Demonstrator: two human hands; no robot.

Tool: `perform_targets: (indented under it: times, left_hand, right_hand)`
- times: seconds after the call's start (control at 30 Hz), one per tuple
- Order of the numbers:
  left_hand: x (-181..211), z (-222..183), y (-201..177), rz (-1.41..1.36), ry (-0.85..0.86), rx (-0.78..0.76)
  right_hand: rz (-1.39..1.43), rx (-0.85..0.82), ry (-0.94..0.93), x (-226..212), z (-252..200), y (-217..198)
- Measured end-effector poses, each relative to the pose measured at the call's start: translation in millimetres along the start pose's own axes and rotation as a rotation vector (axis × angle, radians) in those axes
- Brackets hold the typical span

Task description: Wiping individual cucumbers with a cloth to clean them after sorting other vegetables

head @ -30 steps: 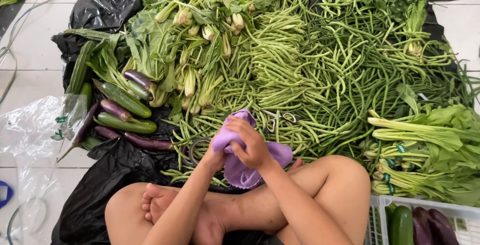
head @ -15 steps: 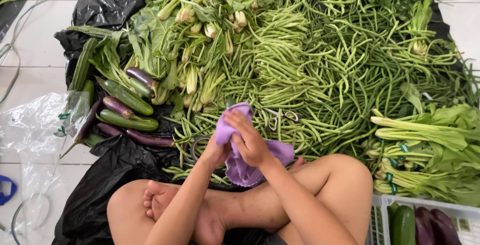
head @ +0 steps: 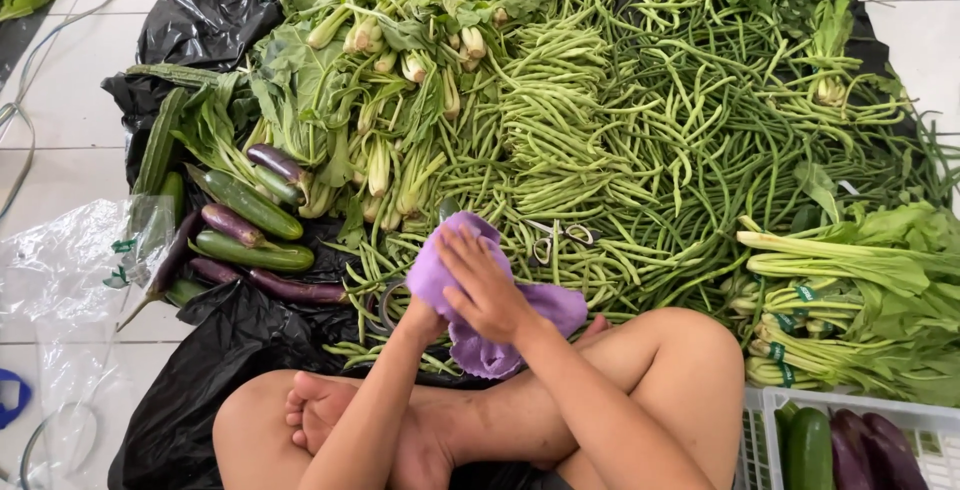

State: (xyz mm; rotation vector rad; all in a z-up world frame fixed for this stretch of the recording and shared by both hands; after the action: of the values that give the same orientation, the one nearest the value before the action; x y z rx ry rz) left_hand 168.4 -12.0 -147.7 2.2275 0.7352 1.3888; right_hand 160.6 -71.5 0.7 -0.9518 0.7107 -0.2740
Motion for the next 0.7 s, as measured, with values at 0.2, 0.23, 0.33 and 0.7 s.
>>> perform_targets:
  times: [0.2,0.23,0.33,0.7]
  left_hand:
    - [-9,-18,18,0.049,-0.058,0.029]
    - [-3,-21,22,0.046,-0.058,0.030]
    - [18,-22,27,0.050,-0.008,0.110]
    - [-31,9,-5,-0.065,-0.023,-0.047]
  right_hand:
    - [-0.107,0.241,0.282,103,-15,0]
    - [-0.107,0.239,0.281,85,-11,-10]
    - [-0.025,0.172,0.216,34,0,-23]
    - [0.216,0.120,0.360,74,-9,-12]
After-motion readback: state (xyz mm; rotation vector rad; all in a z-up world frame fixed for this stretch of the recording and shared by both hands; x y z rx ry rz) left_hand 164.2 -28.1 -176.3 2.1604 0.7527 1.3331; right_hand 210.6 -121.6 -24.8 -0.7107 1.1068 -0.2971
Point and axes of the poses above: each hand's wrist, its own z-axis towards the middle knuckle, its own y-axis out of the palm, x = y × z, the point moved 10 cm from there along z, towards the middle knuckle, and after that the axes turned 9 degrees about -z, right-handed, at the moved point
